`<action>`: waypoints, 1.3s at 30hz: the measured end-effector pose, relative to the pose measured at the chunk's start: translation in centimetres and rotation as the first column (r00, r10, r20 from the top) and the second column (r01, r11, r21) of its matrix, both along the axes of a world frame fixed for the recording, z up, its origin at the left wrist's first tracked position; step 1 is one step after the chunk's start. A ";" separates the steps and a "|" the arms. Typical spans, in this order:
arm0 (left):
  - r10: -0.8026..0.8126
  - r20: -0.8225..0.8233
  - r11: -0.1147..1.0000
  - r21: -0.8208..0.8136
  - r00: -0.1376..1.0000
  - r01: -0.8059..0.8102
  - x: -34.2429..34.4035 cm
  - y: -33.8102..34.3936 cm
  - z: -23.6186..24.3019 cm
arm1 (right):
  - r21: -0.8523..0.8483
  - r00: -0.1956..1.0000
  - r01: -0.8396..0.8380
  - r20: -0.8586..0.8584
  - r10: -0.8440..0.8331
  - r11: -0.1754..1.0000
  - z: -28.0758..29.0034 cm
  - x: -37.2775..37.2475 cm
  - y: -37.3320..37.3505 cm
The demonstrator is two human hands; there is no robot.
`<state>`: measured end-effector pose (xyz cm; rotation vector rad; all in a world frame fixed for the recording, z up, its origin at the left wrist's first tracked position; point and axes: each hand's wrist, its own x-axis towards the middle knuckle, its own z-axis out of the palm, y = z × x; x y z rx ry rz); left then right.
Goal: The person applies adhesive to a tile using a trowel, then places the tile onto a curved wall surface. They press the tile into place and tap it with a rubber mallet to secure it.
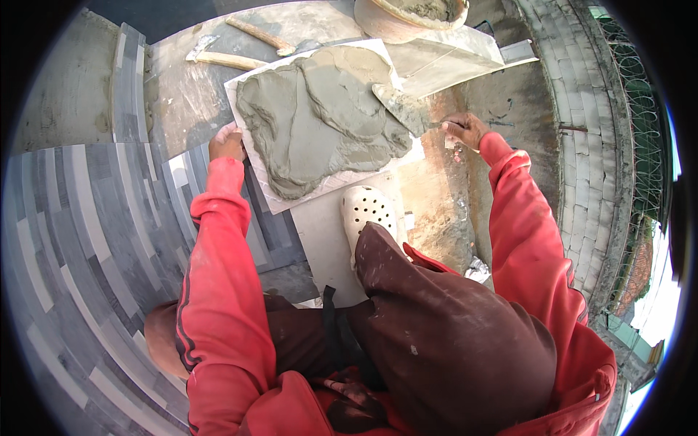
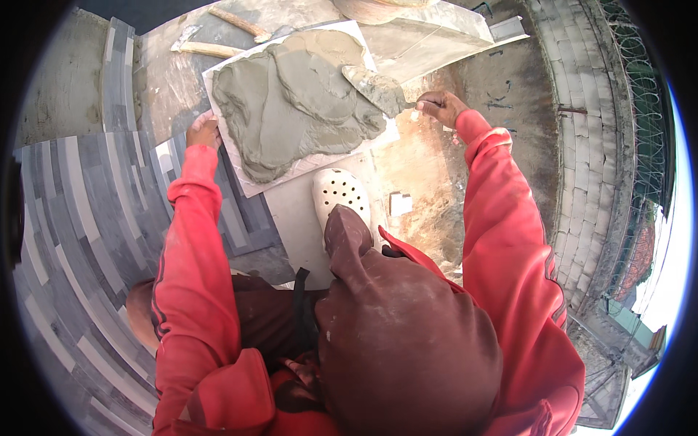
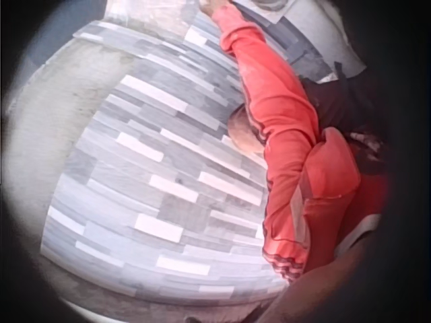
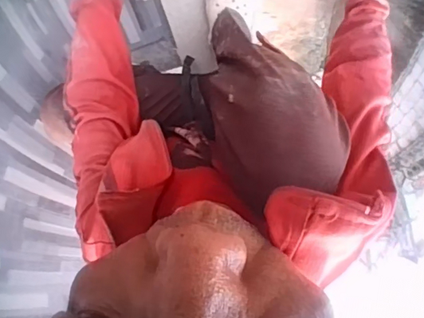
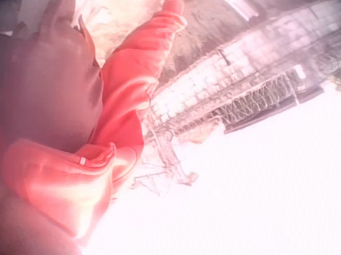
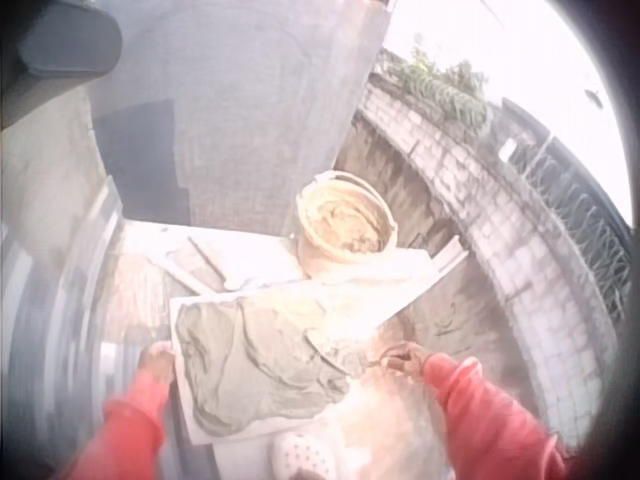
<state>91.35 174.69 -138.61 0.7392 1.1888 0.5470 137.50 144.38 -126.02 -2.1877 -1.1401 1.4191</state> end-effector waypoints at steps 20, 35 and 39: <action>-0.045 -0.099 0.990 0.128 0.994 0.058 -1.0 1.3 -1.9 | 0.002 0.985 -0.017 0.174 0.016 1.000 3.1 3.7 1.2; -0.054 -0.044 0.993 0.104 0.998 0.058 -1.2 1.2 -1.3 | -0.008 0.948 0.197 0.258 -0.188 0.980 2.0 3.4 2.5; -0.030 -0.024 0.998 0.058 0.999 0.032 -0.3 0.6 0.3 | 0.066 0.982 0.175 0.064 -0.179 0.982 4.5 -1.4 3.7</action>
